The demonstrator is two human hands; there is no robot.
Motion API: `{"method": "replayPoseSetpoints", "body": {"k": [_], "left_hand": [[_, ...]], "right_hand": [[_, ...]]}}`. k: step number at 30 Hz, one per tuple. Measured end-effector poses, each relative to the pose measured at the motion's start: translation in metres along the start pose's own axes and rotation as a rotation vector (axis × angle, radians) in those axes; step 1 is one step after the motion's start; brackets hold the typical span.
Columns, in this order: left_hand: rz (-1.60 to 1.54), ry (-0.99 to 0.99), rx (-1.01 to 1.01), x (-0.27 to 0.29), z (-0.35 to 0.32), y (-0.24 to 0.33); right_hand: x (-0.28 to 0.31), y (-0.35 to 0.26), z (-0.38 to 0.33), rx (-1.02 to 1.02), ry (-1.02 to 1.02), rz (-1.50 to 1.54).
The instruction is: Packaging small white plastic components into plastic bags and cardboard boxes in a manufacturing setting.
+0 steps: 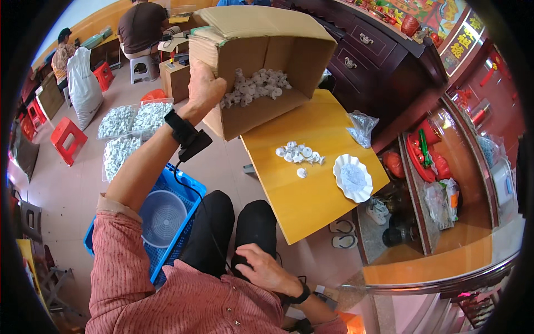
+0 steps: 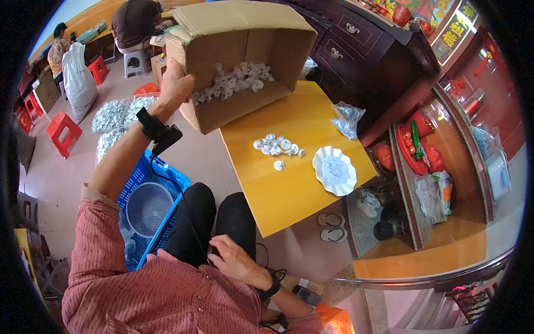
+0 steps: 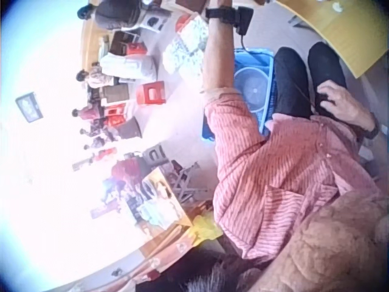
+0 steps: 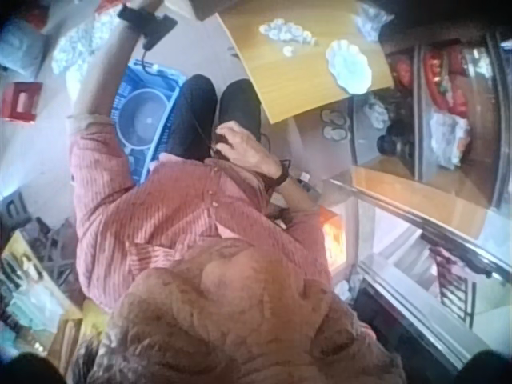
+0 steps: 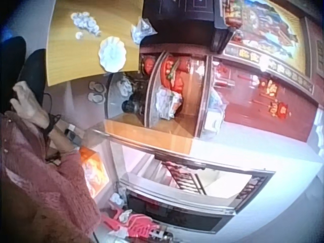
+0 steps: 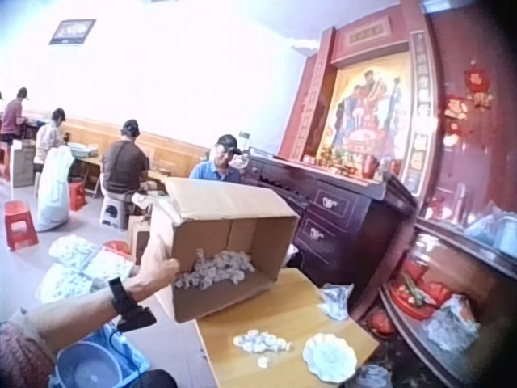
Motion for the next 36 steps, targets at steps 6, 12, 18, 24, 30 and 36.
{"method": "replayPoseSetpoints", "body": {"k": [6,12,18,24,30,36], "left_hand": [[0.121,0.061,-0.146,-0.025,-0.013,0.022],[0.120,0.147,-0.181,-0.072,-0.031,0.028],[0.116,0.096,-0.250,-0.075,-0.051,0.045],[0.059,0.127,-0.298,-0.079,-0.072,0.050],[0.184,0.112,-0.424,-0.084,-0.096,0.045],[0.146,0.110,-0.480,-0.084,-0.107,0.045]], "right_hand": [[0.087,-0.042,0.020,-0.104,0.161,0.336],[0.198,-0.057,0.076,0.094,0.495,0.743],[0.259,-0.044,0.116,0.121,0.684,0.738],[0.289,-0.036,0.158,0.108,0.709,0.881],[0.307,-0.041,0.161,0.248,0.624,0.890],[0.304,-0.032,0.150,0.247,0.698,0.905]]}}
Point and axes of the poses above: each hand's wrist, its own z-axis towards the middle knuckle, its own x-axis out of the back of the hand, y = z × x, the point moved 1 cm from there along z, towards the middle knuckle, and after that the axes turned 7 degrees about z, right-handed, at the moved point
